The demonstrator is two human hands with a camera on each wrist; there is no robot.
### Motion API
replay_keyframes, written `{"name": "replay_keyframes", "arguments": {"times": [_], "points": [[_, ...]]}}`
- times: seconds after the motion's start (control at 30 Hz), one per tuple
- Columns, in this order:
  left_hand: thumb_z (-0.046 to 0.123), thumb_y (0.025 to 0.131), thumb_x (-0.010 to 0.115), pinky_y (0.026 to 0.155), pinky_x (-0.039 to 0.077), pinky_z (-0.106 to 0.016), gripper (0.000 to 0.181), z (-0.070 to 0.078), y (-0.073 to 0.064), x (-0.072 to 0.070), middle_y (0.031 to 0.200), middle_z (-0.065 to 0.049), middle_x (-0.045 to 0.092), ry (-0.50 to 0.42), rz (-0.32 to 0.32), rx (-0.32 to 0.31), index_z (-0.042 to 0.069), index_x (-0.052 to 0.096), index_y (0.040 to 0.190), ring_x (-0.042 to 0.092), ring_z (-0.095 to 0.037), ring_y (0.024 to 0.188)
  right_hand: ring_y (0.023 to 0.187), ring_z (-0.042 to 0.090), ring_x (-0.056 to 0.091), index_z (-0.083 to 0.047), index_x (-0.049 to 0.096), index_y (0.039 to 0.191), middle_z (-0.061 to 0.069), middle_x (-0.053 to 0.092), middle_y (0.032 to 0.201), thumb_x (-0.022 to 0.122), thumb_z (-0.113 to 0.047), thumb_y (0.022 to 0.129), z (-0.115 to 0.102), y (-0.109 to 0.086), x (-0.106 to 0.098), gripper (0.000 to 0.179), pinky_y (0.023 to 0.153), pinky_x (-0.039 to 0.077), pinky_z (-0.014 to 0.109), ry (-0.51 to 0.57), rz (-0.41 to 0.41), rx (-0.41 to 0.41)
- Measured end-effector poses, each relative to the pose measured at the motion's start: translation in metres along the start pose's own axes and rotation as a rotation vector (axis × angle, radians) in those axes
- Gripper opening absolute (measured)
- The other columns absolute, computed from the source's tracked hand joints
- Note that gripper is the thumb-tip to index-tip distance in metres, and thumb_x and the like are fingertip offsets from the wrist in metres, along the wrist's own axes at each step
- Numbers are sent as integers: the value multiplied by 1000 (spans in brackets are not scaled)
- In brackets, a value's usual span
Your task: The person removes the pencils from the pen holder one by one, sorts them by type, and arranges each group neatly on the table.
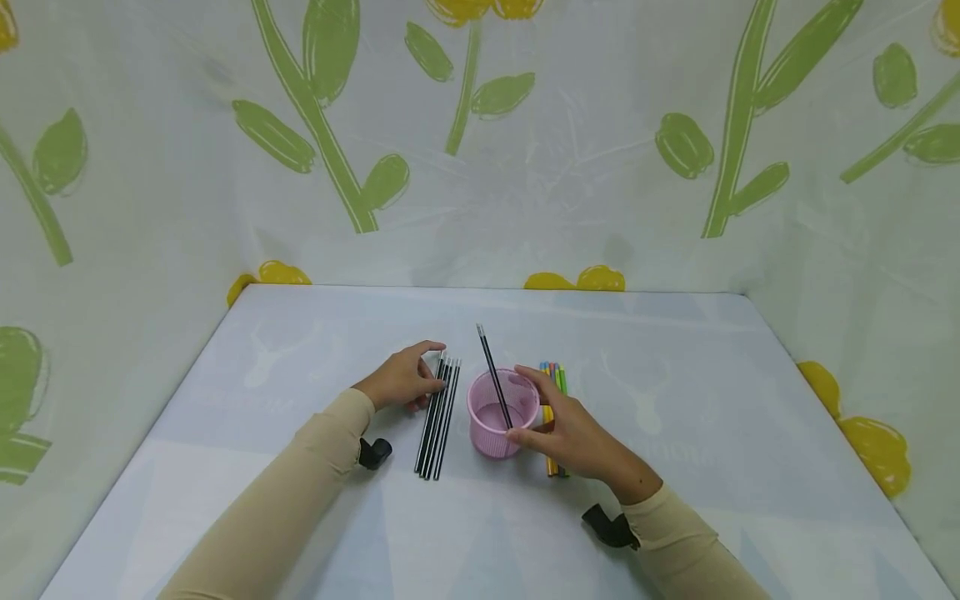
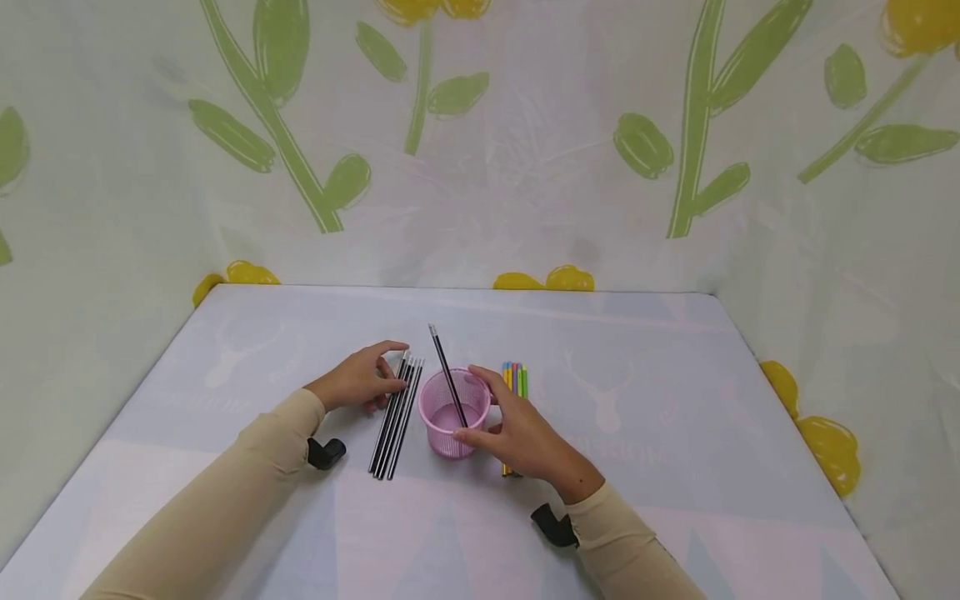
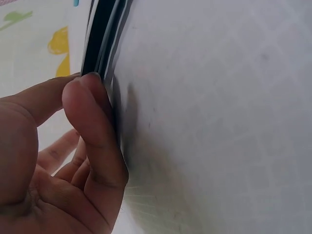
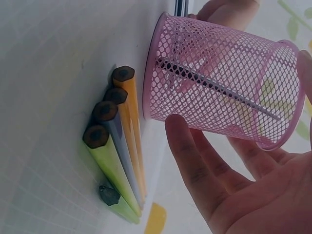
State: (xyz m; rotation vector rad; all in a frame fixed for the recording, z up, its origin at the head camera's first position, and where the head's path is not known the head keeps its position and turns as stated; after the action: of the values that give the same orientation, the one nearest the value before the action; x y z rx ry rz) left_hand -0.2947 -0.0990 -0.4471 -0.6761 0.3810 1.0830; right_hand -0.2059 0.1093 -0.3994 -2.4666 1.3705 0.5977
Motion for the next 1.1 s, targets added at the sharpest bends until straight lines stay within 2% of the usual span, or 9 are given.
{"name": "replay_keyframes", "arguments": {"times": [0.37,0.53,0.77,0.97,1.1], "points": [[18,94,72,56,52,-27,64,2,-1,0,85,-7,63,-3,-24,24,13,41,149,61,-14,59,100,27,72,-24,21,158,15,44,150,75,-36,90,1,1,-2,88,82,60,30,-13,5,24],[19,94,71,60,50,-26,65,4,-3,1,87,-6,62,4,-25,23,14,39,151,60,-14,60,100,27,71,-21,20,158,16,45,149,75,-34,90,1,1,-2,88,83,60,29,-5,0,16],[23,95,70,62,49,-27,72,2,-4,2,96,-7,61,-3,14,21,17,31,156,61,-15,64,101,29,71,-22,22,157,17,42,151,74,-31,91,2,3,-3,85,83,60,32,-16,3,19],[25,97,66,60,52,-28,70,-1,-6,2,102,-9,62,-31,34,4,18,29,156,62,-16,63,101,30,71,-20,21,158,19,43,150,74,-31,92,2,3,-1,85,83,60,33,-6,-5,13],[23,98,63,58,51,-28,65,5,-8,-5,105,-11,62,-31,115,45,17,32,155,62,-15,62,100,29,72,-20,20,158,19,45,148,75,-33,91,2,2,0,87,83,60,32,12,-11,9]]}}
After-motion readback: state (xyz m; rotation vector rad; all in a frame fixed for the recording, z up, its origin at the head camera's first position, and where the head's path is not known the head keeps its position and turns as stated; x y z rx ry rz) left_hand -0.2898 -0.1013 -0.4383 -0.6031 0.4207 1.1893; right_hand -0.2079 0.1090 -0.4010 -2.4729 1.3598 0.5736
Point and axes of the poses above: each hand's wrist, its own y-axis towards the middle knuckle, its own x-axis out of the palm, z = x × y, the point moved 10 cm from there along y, towards the middle knuckle
